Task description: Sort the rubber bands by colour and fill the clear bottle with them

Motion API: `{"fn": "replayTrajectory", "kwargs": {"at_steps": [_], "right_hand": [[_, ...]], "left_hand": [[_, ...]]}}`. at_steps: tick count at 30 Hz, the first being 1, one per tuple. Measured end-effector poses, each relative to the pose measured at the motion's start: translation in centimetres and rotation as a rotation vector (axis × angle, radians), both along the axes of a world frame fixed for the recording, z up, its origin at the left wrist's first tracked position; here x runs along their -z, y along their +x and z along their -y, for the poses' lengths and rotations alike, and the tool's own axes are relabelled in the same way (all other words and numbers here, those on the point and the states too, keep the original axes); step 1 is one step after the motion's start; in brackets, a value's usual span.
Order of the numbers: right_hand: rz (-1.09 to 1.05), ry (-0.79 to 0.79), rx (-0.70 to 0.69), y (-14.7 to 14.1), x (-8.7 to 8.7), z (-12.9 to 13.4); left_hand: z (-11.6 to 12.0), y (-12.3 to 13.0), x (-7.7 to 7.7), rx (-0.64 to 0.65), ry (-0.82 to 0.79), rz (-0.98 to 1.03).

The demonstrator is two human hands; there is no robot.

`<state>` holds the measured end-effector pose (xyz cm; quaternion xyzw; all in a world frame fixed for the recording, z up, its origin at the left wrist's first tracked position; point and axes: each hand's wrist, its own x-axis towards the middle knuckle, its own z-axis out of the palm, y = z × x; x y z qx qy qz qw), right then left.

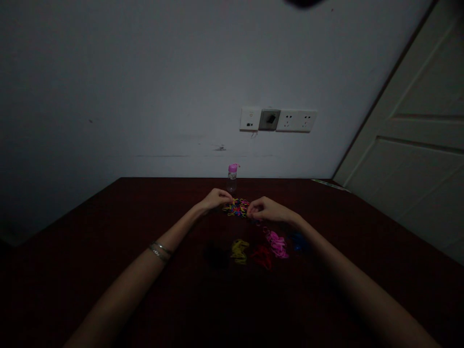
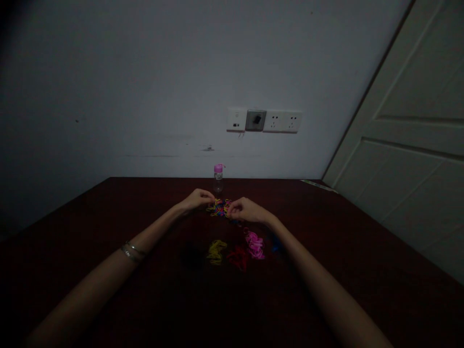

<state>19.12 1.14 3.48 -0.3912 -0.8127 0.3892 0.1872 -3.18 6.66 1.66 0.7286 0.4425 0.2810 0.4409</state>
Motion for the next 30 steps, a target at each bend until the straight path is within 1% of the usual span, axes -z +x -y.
{"fn": "replayTrajectory", "kwargs": {"at_steps": [2,5,7,9,12,15,17,20,22,25,30], "right_hand": [[0.041,-0.018,-0.078,-1.0,-0.2,0.7],[0.098,-0.041,-0.192,-2.1,0.0,1.5],[0.144,-0.070,-0.237,-2.6,0.2,1.8],[0.174,-0.100,-0.255,-2.6,0.3,1.9],[0.164,-0.119,-0.236,-2.2,0.1,1.6],[0.112,-0.082,-0.167,-1.5,-0.1,1.1],[0.083,-0.042,-0.123,-1.1,0.0,0.8],[0.075,0.013,-0.066,-0.9,0.6,0.3],[0.084,0.075,-0.013,-0.9,1.2,0.0],[0.076,0.195,0.068,-1.3,2.0,-0.2],[0.024,0.304,0.123,-2.6,2.9,-0.1]], "left_hand": [[0.5,-0.5,-0.7,0.047,-0.051,-0.013],[1.1,-1.2,-1.8,0.213,-0.106,-0.056],[1.4,-1.4,-2.3,0.321,-0.136,-0.106],[1.5,-1.5,-2.4,0.384,-0.150,-0.155],[1.1,-1.2,-1.8,0.432,-0.138,-0.194],[0.5,-0.9,-0.9,0.425,-0.089,-0.187],[0.2,-0.7,-0.3,0.378,-0.049,-0.164],[0.1,-0.6,0.3,0.313,-0.013,-0.137],[0.3,-0.5,0.5,0.297,0.000,-0.128],[0.6,-0.3,0.6,0.307,0.002,-0.097],[0.8,0.1,0.7,0.303,-0.017,-0.028]]}}
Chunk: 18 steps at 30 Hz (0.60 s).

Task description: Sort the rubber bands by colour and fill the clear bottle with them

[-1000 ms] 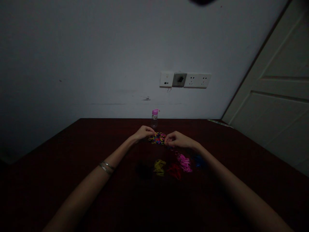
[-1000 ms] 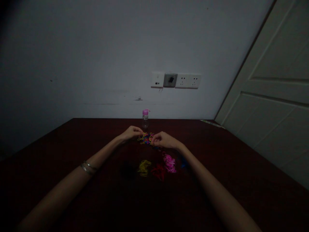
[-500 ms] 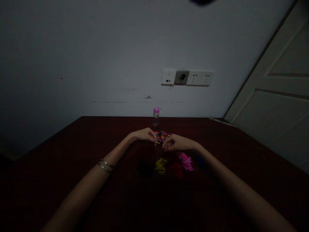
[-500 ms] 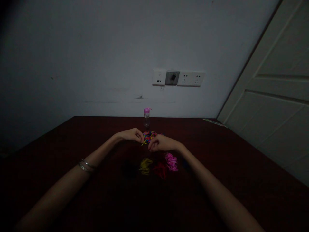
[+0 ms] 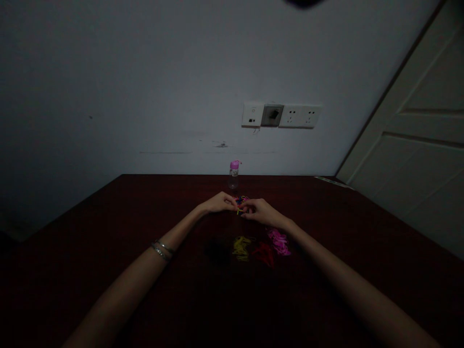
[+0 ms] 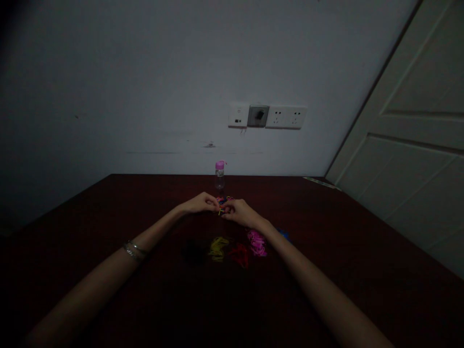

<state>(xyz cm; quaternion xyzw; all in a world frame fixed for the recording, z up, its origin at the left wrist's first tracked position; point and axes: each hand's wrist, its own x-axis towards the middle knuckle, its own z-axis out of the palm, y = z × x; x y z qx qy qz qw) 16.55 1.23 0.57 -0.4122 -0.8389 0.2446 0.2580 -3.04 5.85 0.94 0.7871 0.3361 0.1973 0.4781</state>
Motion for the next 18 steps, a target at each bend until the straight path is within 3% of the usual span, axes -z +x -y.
{"fn": "replayTrajectory", "kwargs": {"at_steps": [12,18], "right_hand": [[-0.046,0.072,0.133,-0.8,0.5,0.3],[-0.053,-0.037,0.098,0.5,-2.2,0.7]], "left_hand": [[-0.3,-0.1,0.4,-0.046,-0.017,-0.006],[-1.4,-1.6,-0.3,-0.133,0.047,-0.053]]}}
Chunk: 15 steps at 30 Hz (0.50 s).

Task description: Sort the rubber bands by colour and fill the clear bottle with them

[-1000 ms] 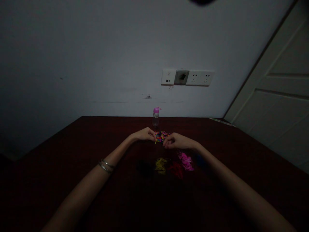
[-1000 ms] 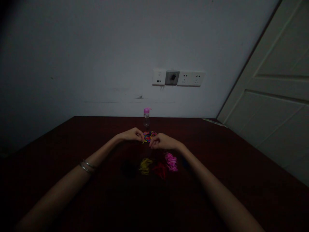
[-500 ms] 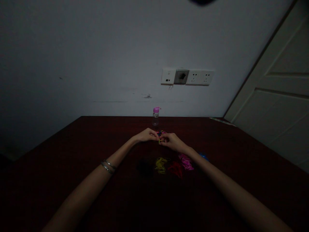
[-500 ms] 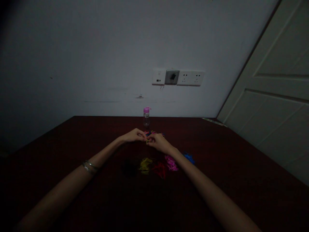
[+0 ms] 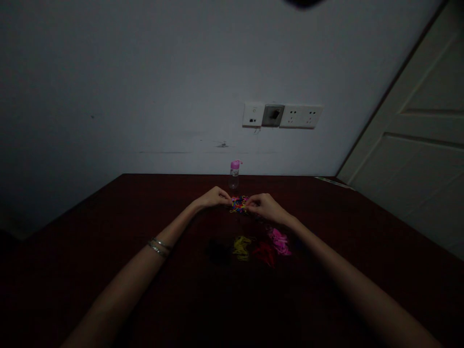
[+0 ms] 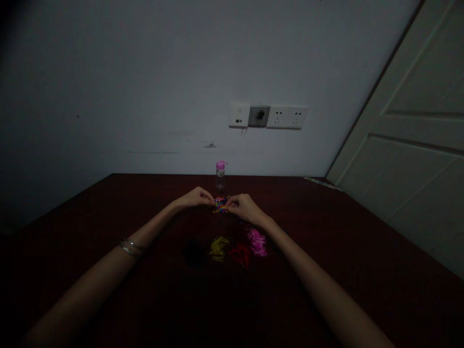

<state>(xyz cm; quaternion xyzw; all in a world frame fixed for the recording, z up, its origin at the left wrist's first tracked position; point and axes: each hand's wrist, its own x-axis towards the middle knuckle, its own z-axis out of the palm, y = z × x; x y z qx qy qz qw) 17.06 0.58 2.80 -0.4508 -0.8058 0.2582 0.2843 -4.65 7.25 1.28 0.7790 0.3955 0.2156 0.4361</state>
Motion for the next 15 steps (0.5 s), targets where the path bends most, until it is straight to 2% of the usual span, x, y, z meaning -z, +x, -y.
{"fn": "replayTrajectory", "kwargs": {"at_steps": [3,5,7,10,15], "right_hand": [[0.021,-0.139,-0.134,0.6,-1.7,0.6],[0.052,-0.227,-0.245,0.5,-2.2,1.1],[0.103,-0.286,-0.326,0.1,-2.0,1.5],[0.192,-0.309,-0.388,-0.9,-1.2,1.9],[0.243,-0.295,-0.402,-0.5,-0.9,1.5]], "left_hand": [[-0.2,-0.7,-0.4,0.040,0.080,-0.138],[-0.1,-0.7,-0.5,0.109,0.116,-0.220],[0.2,-0.5,-0.5,0.164,0.140,-0.267],[0.7,0.1,-0.4,0.170,0.173,-0.310],[0.8,0.5,-0.1,0.128,0.239,-0.324]]}}
